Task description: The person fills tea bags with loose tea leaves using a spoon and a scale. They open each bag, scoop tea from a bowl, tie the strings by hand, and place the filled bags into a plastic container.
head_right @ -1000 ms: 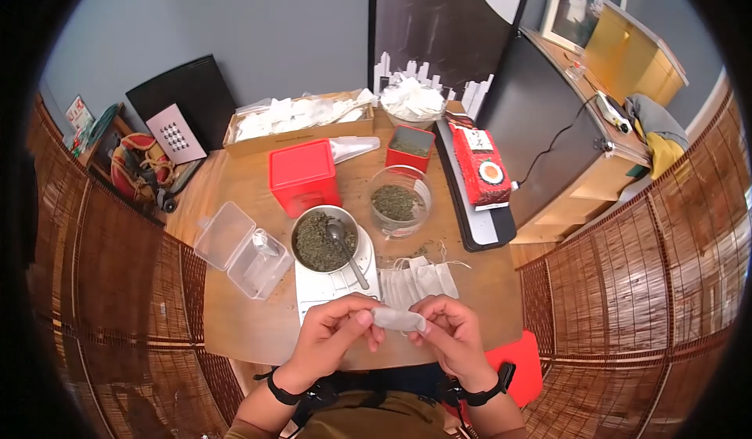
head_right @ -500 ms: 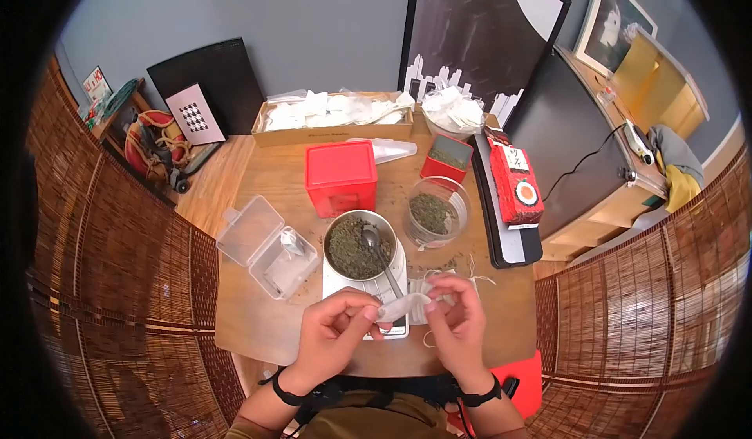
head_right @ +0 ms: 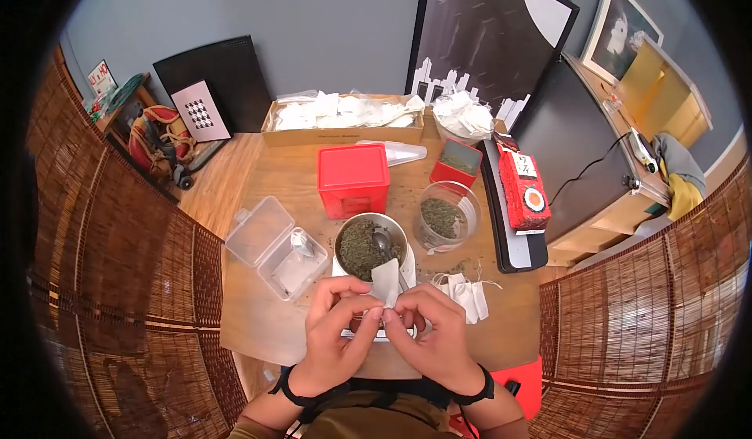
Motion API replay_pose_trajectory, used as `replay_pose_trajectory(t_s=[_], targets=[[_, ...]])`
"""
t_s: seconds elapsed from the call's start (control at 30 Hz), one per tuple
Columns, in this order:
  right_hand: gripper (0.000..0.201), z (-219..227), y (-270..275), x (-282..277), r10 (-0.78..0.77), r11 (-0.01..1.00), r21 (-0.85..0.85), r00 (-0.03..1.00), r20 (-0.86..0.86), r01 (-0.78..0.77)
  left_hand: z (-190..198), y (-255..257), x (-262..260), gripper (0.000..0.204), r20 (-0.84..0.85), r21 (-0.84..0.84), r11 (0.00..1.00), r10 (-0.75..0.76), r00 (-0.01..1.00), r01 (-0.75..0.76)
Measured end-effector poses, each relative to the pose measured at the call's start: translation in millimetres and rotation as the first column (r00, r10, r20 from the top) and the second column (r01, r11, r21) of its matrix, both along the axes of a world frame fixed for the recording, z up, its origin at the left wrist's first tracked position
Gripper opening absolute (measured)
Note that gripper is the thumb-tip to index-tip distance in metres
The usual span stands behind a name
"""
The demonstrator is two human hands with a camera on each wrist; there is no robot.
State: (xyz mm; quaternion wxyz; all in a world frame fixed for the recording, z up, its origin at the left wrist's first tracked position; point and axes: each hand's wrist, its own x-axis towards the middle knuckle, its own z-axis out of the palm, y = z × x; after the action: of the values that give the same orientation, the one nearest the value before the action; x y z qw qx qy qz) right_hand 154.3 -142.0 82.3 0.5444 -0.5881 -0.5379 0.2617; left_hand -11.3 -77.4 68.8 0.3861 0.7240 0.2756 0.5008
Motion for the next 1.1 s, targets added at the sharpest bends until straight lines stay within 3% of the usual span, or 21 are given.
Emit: replay_pose_trajectory(t_s=[0.07,0.37,0.5,0.57,0.7,0.8,0.87,0.9,0.97,1.1], targets=[[0.011,1.2,1.5,-2.0,0.029,1.0,0.002,1.0,0.013,-0.029,2.3,-1.8,-0.6,0.011,0.004,-0.088,0.996,-0.016,1.0,0.016],[0.01,2.2,4.2,-4.3,0.004,1.0,-0.014,0.999,0.046,-0.004,4.4,2.3,-0.8,0.01,-0.015,0.06,0.998,0.037,0.999,-0.036],[0.009,2.7,4.0,-4.1,0.024,0.999,0.021,0.995,0.098,-0.026,5.0,2.7,-1.0,0.009,-0.009,0.045,0.999,-0.012,1.0,0.012],[0.009,2.9,2.8,-4.9,0.072,0.997,0.002,0.993,0.095,-0.072,4.6,1.3,-1.7,0.014,-0.029,-0.019,1.0,0.025,0.999,-0.025],[0.01,5.0,4.0,-5.1,0.089,0.996,-0.039,0.99,0.107,-0.085,2.1,4.0,-2.2,0.017,-0.052,0.012,0.999,0.045,0.998,-0.045],[0.012,-6.4,7.8,-2.7,0.033,0.992,-0.123,0.999,-0.026,-0.036,0.5,2.3,-4.0,0.019,-0.039,-0.047,0.997,0.056,0.998,-0.058],[0.013,-15.8,11.3,-1.7,0.024,0.989,-0.135,0.959,-0.283,-0.064,-2.7,-1.1,-5.2,0.021,0.098,-0.272,0.962,0.062,0.993,-0.033],[0.013,-14.7,12.2,-2.0,0.024,0.989,-0.132,0.959,-0.282,-0.064,-5.4,-1.9,-5.8,0.021,0.099,-0.27,0.962,0.062,0.993,-0.033],[0.011,-10.6,14.9,-2.8,0.039,0.976,-0.173,0.885,-0.463,-0.134,-10.6,-1.9,-6.8,0.025,0.162,-0.174,0.984,0.069,0.984,-0.04],[0.01,-3.9,20.6,-7.6,0.05,0.978,-0.149,0.856,-0.515,-0.147,-13.8,0.1,-5.5,0.028,0.114,-0.157,0.984,0.098,0.989,-0.079]])
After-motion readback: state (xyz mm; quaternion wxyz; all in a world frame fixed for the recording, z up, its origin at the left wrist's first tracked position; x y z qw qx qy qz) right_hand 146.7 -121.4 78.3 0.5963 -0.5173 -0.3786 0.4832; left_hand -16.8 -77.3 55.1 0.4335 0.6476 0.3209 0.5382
